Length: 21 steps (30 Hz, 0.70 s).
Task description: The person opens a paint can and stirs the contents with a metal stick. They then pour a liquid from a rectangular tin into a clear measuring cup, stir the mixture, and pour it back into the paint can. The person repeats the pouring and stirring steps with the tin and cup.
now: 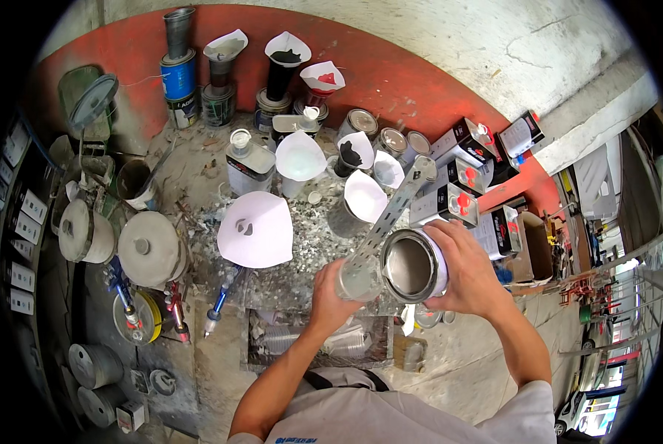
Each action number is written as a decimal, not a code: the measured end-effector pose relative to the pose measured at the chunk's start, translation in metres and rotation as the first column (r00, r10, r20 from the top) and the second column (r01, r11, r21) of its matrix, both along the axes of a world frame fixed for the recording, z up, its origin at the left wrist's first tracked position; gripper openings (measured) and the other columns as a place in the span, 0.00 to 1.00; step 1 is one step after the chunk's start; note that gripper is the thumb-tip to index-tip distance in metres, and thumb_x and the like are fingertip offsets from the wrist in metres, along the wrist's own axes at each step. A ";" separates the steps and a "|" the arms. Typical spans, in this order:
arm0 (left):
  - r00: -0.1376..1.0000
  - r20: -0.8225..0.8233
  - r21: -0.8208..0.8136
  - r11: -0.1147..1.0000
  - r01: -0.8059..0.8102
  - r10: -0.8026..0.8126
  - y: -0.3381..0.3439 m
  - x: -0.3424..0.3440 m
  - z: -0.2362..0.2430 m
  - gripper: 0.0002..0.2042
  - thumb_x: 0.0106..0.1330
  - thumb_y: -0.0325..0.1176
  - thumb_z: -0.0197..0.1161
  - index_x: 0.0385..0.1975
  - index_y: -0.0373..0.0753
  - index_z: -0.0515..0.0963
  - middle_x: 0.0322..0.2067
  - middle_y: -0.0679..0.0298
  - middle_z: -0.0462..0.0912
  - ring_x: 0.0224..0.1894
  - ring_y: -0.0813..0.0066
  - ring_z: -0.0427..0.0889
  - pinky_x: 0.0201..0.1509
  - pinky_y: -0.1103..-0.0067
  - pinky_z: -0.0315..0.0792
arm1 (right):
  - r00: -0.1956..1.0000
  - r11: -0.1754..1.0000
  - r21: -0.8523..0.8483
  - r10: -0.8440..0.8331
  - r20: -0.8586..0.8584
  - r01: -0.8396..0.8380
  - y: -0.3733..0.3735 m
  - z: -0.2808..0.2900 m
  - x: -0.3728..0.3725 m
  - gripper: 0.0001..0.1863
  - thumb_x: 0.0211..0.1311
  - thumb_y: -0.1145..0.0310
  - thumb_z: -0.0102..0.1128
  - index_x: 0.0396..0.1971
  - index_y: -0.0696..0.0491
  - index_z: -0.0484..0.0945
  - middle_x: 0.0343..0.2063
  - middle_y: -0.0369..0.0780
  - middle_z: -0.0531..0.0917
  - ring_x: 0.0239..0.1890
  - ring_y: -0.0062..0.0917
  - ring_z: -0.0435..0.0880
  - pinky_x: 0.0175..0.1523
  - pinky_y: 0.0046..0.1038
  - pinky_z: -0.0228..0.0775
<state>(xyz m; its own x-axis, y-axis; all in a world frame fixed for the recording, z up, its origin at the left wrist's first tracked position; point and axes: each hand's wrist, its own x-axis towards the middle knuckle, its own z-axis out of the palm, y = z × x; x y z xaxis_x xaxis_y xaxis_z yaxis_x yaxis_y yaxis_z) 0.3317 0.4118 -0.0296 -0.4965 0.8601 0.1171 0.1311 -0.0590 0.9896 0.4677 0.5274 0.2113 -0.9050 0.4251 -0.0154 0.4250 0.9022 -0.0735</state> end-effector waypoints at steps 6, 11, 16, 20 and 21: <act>1.000 -0.016 0.012 1.000 -0.010 0.010 0.001 0.000 -0.004 0.42 0.38 0.31 0.81 0.59 0.35 0.68 0.53 0.54 0.74 0.58 0.56 0.73 0.63 0.66 0.67 | 1.000 1.000 0.003 0.016 -0.006 -0.016 0.000 0.002 -0.003 0.58 0.21 0.63 0.81 0.63 0.55 0.62 0.60 0.48 0.70 0.63 0.47 0.68 0.71 0.47 0.57; 1.000 0.000 0.023 1.000 -0.004 0.004 0.002 0.000 0.000 0.42 0.37 0.30 0.81 0.58 0.35 0.69 0.52 0.54 0.75 0.57 0.56 0.74 0.62 0.66 0.68 | 1.000 1.000 0.007 -0.005 -0.021 0.005 0.000 0.006 -0.004 0.58 0.21 0.63 0.81 0.63 0.55 0.62 0.60 0.49 0.69 0.63 0.48 0.68 0.69 0.46 0.60; 1.000 -0.004 0.019 1.000 -0.014 0.014 0.002 -0.001 -0.002 0.42 0.37 0.29 0.80 0.58 0.35 0.69 0.52 0.54 0.75 0.57 0.56 0.74 0.61 0.67 0.68 | 1.000 1.000 0.013 -0.002 -0.026 0.002 0.001 0.008 -0.005 0.58 0.20 0.64 0.81 0.63 0.54 0.62 0.60 0.49 0.70 0.63 0.48 0.68 0.68 0.46 0.61; 1.000 0.015 0.013 1.000 0.003 -0.003 0.004 -0.002 0.001 0.42 0.37 0.29 0.80 0.58 0.36 0.69 0.52 0.54 0.75 0.57 0.57 0.74 0.61 0.67 0.68 | 1.000 1.000 -0.003 0.014 -0.006 -0.014 -0.004 0.012 -0.004 0.58 0.20 0.64 0.82 0.62 0.55 0.63 0.59 0.49 0.70 0.63 0.48 0.69 0.69 0.46 0.61; 1.000 0.006 0.016 1.000 0.004 -0.004 0.004 -0.002 0.001 0.42 0.37 0.28 0.80 0.58 0.36 0.69 0.52 0.54 0.75 0.57 0.57 0.74 0.61 0.67 0.68 | 1.000 1.000 -0.013 0.020 -0.012 -0.020 -0.005 0.011 -0.004 0.58 0.20 0.63 0.83 0.62 0.55 0.63 0.59 0.49 0.70 0.63 0.48 0.69 0.69 0.46 0.61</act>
<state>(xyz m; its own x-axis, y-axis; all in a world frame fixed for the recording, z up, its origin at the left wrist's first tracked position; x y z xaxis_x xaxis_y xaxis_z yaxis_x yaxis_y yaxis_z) 0.3293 0.4161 -0.0288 -0.4939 0.8600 0.1281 0.1247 -0.0758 0.9893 0.4635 0.5222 0.2225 -0.9134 0.4069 -0.0099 0.4061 0.9093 -0.0907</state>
